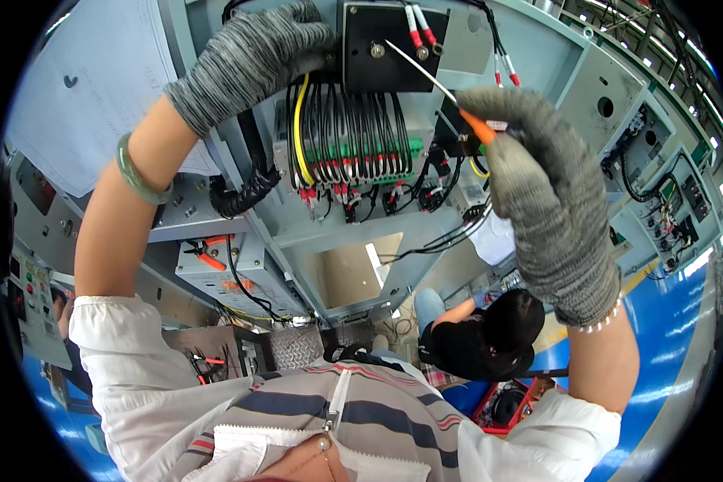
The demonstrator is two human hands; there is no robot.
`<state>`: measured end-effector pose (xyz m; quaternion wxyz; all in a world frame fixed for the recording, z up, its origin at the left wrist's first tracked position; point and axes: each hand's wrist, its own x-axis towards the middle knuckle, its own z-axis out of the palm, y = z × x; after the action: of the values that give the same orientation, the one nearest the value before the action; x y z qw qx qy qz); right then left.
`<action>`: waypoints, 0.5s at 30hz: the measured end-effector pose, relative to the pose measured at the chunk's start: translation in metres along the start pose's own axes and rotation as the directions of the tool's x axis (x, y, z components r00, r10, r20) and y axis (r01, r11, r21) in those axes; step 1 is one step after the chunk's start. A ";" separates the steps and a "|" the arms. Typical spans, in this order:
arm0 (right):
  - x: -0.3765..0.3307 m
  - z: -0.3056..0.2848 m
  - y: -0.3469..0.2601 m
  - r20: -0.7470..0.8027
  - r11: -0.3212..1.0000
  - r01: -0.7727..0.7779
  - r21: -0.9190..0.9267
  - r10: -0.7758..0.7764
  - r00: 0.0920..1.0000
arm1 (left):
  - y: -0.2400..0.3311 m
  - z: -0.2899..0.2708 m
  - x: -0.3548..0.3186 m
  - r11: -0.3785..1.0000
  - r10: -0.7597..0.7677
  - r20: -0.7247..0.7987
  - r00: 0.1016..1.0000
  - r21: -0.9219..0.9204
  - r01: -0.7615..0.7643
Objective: The person works inside an open electrical cabinet, using a screwdriver to tighten terminal screws on a terminal block and connect wires. They also retrieve small parts from a red tool cart and place them into a bag before returning to the cabinet to continue wiring.
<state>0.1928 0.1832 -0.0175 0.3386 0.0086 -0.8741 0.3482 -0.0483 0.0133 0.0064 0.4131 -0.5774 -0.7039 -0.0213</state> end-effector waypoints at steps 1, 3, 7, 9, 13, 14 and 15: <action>-0.003 -0.004 0.005 -0.018 0.999 0.002 0.034 -0.001 1.000 | 0.001 0.003 0.001 0.999 0.018 -0.018 1.000 0.041 -0.017; -0.009 -0.009 0.010 -0.034 0.992 -0.062 0.105 0.066 0.997 | 0.005 0.001 0.002 0.996 0.016 -0.048 0.999 0.088 -0.012; -0.019 -0.018 0.019 -0.032 0.965 -0.162 0.207 0.172 0.985 | 0.009 -0.002 0.000 0.996 -0.041 0.035 0.999 0.078 0.038; -0.023 -0.018 0.020 -0.055 0.952 -0.169 0.256 0.189 0.980 | 0.006 0.003 -0.003 0.998 -0.032 -0.009 0.999 0.059 0.032; -0.036 -0.016 0.039 -0.213 0.894 -0.103 0.436 0.214 0.953 | 0.005 -0.001 -0.003 1.000 -0.024 -0.068 0.997 -0.015 0.023; -0.043 -0.017 0.044 -0.210 0.874 -0.109 0.474 0.233 0.950 | 0.005 -0.005 -0.004 0.998 -0.031 -0.072 0.997 -0.051 0.028; -0.055 -0.018 0.054 -0.211 0.852 -0.128 0.508 0.268 0.940 | 0.005 -0.004 -0.002 0.995 -0.057 -0.057 0.997 -0.090 0.051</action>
<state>0.2320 0.2232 -0.0731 0.4051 -0.0457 -0.6989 0.5877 -0.0420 0.0117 0.0053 0.4072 -0.5749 -0.7051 -0.0806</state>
